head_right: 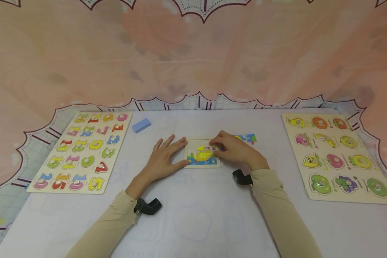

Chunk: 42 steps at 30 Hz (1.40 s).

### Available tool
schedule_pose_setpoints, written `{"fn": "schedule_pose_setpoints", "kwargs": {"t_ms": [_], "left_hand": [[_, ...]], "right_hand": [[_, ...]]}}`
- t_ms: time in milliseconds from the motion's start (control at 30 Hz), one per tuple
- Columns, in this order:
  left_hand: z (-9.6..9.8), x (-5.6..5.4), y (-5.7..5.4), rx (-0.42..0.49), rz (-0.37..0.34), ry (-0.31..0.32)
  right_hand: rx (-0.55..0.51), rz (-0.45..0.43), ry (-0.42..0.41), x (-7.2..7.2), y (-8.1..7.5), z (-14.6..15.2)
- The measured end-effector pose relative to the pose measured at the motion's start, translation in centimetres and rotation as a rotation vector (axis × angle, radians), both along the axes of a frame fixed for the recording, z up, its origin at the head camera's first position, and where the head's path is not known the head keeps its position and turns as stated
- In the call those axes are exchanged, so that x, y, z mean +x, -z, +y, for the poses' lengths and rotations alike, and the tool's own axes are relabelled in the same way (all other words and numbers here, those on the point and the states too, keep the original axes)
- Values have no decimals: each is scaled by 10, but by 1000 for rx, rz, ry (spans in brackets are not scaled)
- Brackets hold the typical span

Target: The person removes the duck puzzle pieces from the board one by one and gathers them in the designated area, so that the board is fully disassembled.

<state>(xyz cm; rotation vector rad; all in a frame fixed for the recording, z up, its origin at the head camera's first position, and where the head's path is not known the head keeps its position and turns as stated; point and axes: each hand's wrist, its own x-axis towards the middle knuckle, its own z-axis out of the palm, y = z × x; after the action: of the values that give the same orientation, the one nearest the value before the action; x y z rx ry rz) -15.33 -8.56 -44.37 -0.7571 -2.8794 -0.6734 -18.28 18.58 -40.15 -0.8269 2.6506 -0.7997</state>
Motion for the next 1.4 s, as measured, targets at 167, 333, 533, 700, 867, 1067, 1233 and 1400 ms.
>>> {"fn": "schedule_pose_setpoints", "kwargs": {"t_ms": [167,333,533,700,867,1067,1233,1400], "left_hand": [[0,0,1,7,3,2],[0,-1,2,-4,4,-2],[0,-1,2,-15,4,-2],[0,-1,1,-26,1,-2],[-1,-2,1,-27,-1,-2],[0,-2,0,-16,-3,0],[0,-2,0,-14,-5,3],[0,-2,0,-10,-11,3]], "right_hand": [[2,-7,-7,0,2,0],[0,-19,-12,1,2,0],[7,-20,-6,1,1,-1],[33,2,4,2,2,-5],[21,33,2,5,0,-14],[20,56,13,7,3,-24],[15,50,45,8,7,-27],[2,8,78,8,5,-29]]}}
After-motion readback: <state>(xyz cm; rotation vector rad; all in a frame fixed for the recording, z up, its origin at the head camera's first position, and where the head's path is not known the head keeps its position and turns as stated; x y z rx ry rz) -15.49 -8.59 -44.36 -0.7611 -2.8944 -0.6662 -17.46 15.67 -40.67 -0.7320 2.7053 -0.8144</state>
